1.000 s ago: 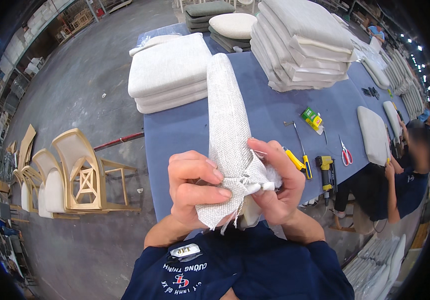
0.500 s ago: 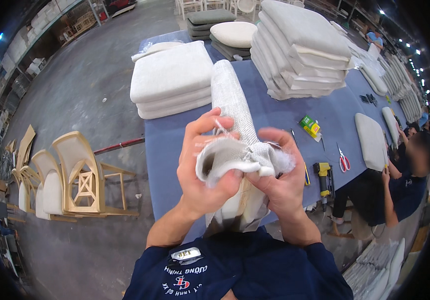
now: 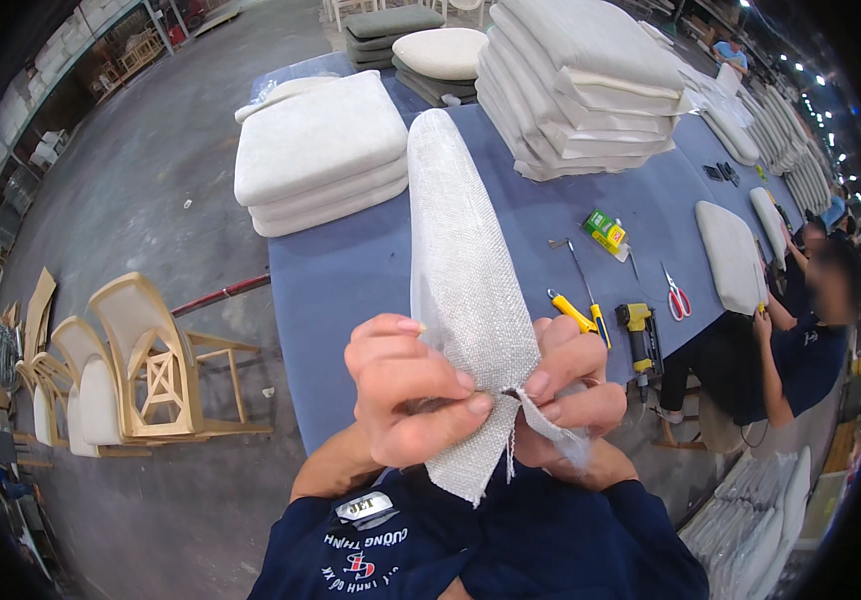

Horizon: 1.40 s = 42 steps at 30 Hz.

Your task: The person covers a white foam cushion with a white fabric cover. They pull the fabric over the foam, staple the edges using a staple gun, and trim excess fabric with a utility knife. The finished cushion is placed on a stack.

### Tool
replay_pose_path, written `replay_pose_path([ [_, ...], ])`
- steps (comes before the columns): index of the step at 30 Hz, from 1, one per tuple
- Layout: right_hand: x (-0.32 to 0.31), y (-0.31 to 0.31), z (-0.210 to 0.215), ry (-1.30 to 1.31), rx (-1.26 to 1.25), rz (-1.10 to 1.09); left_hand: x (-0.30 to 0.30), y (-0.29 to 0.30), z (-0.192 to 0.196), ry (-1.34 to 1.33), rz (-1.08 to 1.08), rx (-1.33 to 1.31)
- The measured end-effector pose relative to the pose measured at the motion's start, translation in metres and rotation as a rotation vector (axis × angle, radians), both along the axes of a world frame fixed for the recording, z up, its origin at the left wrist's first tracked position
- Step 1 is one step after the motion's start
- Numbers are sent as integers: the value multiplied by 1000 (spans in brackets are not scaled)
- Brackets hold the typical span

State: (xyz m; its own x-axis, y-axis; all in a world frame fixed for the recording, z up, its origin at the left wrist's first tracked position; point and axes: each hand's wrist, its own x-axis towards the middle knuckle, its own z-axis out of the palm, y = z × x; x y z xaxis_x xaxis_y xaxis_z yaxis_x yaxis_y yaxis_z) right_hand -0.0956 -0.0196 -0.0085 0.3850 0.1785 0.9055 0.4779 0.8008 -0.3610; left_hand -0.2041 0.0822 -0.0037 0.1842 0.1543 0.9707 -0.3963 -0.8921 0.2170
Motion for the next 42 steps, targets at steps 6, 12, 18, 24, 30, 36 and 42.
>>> replay_pose_path([
  [6, 3, 4, 8, 12, -31, 12, 22, 7, 4, 20, -197, -369],
  [12, 3, 4, 19, 71, -169, -2, 23, 36, 18, 321, -286, -194],
  [18, 11, 5, 35, 261, -293, 239, 35, 50, 24, 281, -282, -108],
  [24, 12, 5, 36, 668, -227, 688, 42, 50, 19, 133, -240, -69],
  [30, 17, 10, 31, 240, -231, 502, 44, 49, 9, 18, -221, -127],
  [36, 0, 21, 28, 387, -135, 559, 41, 48, 13, 16, -227, -171],
  [42, 11, 28, 21, 159, -182, 346, 47, 48, 21, 43, -169, -195],
])
